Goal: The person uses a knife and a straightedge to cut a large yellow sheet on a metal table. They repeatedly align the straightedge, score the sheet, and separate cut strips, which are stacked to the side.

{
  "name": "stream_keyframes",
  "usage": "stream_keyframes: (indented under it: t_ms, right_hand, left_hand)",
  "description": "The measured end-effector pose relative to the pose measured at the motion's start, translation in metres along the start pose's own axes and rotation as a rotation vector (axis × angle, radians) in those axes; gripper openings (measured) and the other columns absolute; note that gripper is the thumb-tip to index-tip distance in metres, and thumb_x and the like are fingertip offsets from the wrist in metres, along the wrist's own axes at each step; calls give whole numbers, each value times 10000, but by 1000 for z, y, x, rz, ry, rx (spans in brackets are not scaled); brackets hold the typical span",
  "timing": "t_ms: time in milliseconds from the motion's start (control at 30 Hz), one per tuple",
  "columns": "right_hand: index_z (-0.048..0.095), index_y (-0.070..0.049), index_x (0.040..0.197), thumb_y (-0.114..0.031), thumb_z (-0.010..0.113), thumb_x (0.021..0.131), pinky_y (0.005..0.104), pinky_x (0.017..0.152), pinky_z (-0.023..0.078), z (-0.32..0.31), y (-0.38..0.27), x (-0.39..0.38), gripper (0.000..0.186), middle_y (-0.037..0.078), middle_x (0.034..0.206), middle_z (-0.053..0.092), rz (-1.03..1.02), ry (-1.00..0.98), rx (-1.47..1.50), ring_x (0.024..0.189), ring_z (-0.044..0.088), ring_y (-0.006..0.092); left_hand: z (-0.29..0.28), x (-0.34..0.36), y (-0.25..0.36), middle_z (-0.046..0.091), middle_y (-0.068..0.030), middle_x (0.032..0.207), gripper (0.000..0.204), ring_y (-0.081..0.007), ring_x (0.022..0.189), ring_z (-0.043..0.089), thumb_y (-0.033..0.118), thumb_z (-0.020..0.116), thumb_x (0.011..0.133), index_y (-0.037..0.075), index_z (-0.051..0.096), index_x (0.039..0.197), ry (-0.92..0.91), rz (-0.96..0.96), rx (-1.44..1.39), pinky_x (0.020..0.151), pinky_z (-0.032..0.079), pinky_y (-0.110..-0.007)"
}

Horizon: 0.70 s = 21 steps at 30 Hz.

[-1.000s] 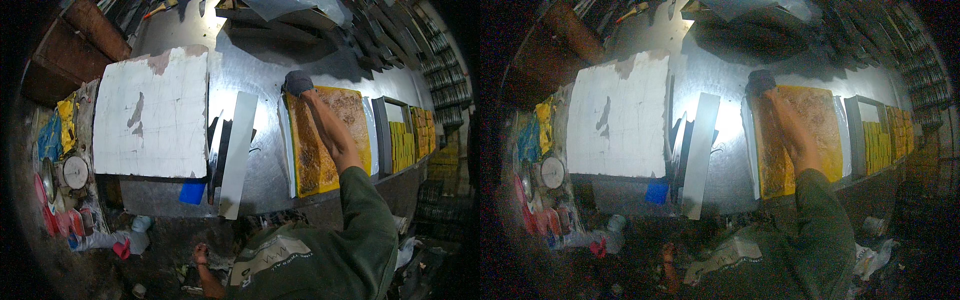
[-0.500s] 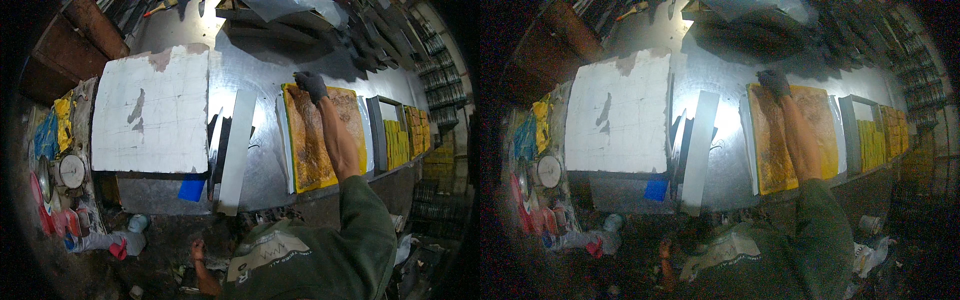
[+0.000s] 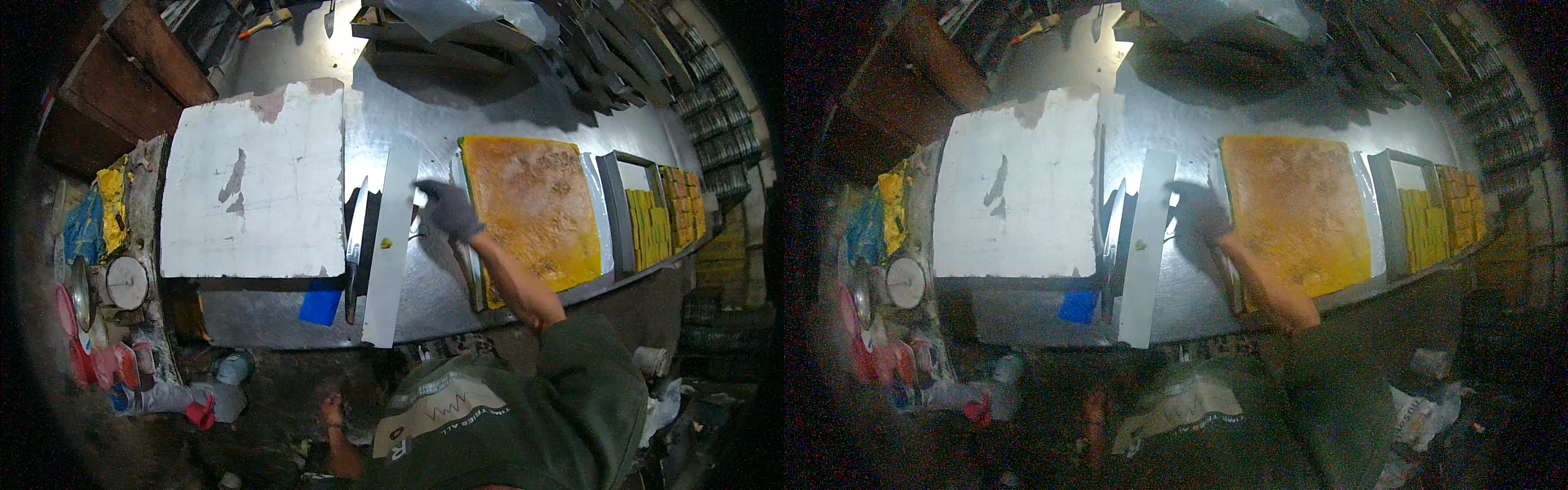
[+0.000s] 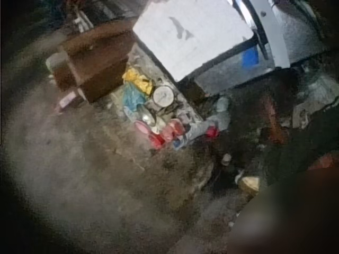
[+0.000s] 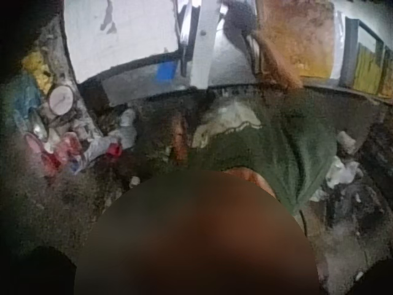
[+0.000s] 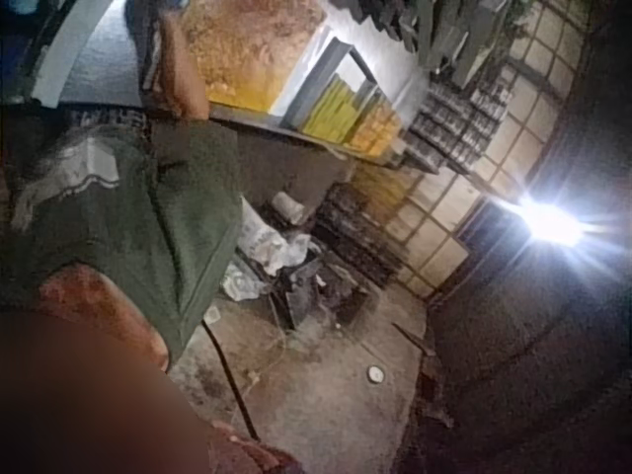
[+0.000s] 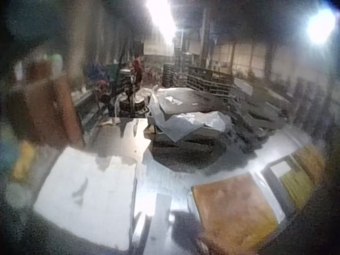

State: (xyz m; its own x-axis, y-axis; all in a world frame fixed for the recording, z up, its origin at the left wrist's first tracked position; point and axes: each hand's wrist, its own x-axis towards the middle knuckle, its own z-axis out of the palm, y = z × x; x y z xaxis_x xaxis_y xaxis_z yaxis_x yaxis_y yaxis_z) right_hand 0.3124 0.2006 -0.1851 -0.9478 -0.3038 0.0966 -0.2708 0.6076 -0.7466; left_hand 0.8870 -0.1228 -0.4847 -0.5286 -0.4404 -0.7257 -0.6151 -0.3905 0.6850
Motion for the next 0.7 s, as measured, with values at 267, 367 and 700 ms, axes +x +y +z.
stream_keyframes:
  t_ms: [267, 367, 700]
  right_hand:
    - [518, -8, 1350, -254, 582, 927, 505, 1088, 422, -12, 156, 155, 494, 261, 1294, 610, -67, -156, -851, 1174, 614, 436]
    - [551, 15, 1182, -149, 550, 894, 527, 975, 477, -3, 145, 150, 331, 262, 1136, 630, -28, -215, -931, 1045, 640, 427]
    - [594, 64, 1124, -27, 556, 851, 499, 971, 485, 21, 53, -70, 290, 251, 1059, 632, -635, -256, -521, 1051, 624, 436]
  left_hand:
    - [-7, -97, -33, 639, -84, 919, 184, -235, 853, 601, 189, 668, 953, 18, 650, 1021, 67, -126, 19, 846, 454, -354]
    - [0, -95, -18, 660, -97, 907, 205, -235, 832, 618, 216, 658, 963, 21, 664, 1028, 31, -78, 140, 808, 479, -367]
    - [106, -91, 207, 706, -137, 978, 197, -307, 861, 671, 231, 690, 951, 58, 717, 1041, -37, 542, 772, 778, 518, -414]
